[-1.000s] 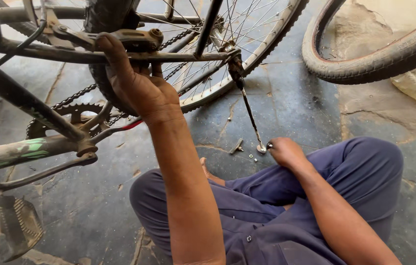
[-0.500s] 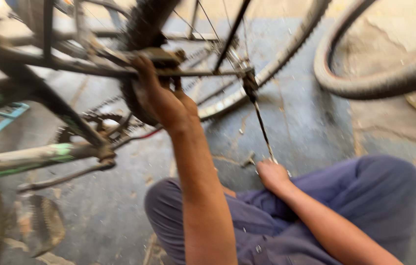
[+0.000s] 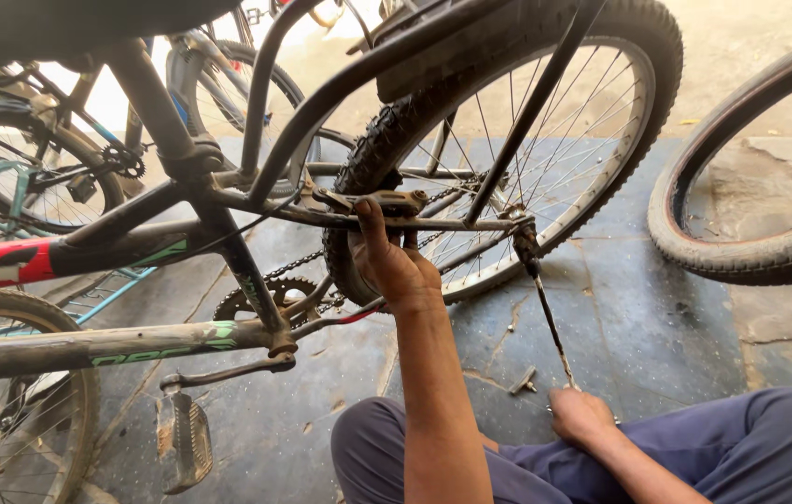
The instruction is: The person sits on the floor and uses a wrench to tighten bolts on the rear brake assembly of a bicycle. They repeatedly adjust the brake cable and caliper while working on the rear wheel area.
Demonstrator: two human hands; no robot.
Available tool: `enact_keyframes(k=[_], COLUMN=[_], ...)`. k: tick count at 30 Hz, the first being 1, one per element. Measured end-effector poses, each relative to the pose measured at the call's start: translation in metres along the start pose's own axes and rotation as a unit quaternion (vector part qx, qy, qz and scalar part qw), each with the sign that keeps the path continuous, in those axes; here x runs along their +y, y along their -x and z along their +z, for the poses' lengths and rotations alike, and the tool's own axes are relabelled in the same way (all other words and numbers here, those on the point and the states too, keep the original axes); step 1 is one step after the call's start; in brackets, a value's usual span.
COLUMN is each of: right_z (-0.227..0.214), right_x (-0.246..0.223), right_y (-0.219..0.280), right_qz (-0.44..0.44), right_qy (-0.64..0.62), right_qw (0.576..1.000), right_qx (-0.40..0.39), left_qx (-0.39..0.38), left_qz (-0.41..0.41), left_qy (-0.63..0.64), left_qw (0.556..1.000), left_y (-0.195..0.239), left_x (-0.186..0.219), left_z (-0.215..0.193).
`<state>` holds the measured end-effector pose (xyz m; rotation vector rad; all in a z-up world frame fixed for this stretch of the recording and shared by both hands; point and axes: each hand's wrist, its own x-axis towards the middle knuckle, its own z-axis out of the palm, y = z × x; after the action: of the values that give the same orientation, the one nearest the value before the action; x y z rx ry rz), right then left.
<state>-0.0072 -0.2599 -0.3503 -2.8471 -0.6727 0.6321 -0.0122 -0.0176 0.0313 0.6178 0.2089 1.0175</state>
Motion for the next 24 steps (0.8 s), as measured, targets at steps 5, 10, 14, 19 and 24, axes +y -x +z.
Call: enact_keyframes(k=[5,10,14,19,24], right_z=[-0.080,-0.229,-0.331,-0.383,-0.382], right_x=[-0.047,-0.116,-0.183,-0.232,-0.237], right_y=[0.038,0.056,0.073,0.066,0.056], right_qz=[-0.008,-0.218,-0.352,-0.390,-0.409], right_qy=[-0.188,-0.241,-0.198,0.002,0.062], right_qw=[0.980,0.867,0.784,0.775,0.747], right_qx=[0.064,0.377,0.472,0.497,0.521], left_qx=[-0.020,0.025,-0.016,-0.029,-0.036], left_qz=[0.014,-0.004,0.010,0.022,0.005], left_qy=[0.002,-0.008,0.021,0.072,0.127], left_qw=[1.000,1.000,1.000,0.997,0.991], left_y=[0.001,0.000,0.001,0.000,-0.001], left_x=[0.003,0.002,0.002,0.005,0.007], left_z=[0.003,0.001,-0.001,0.000,-0.001])
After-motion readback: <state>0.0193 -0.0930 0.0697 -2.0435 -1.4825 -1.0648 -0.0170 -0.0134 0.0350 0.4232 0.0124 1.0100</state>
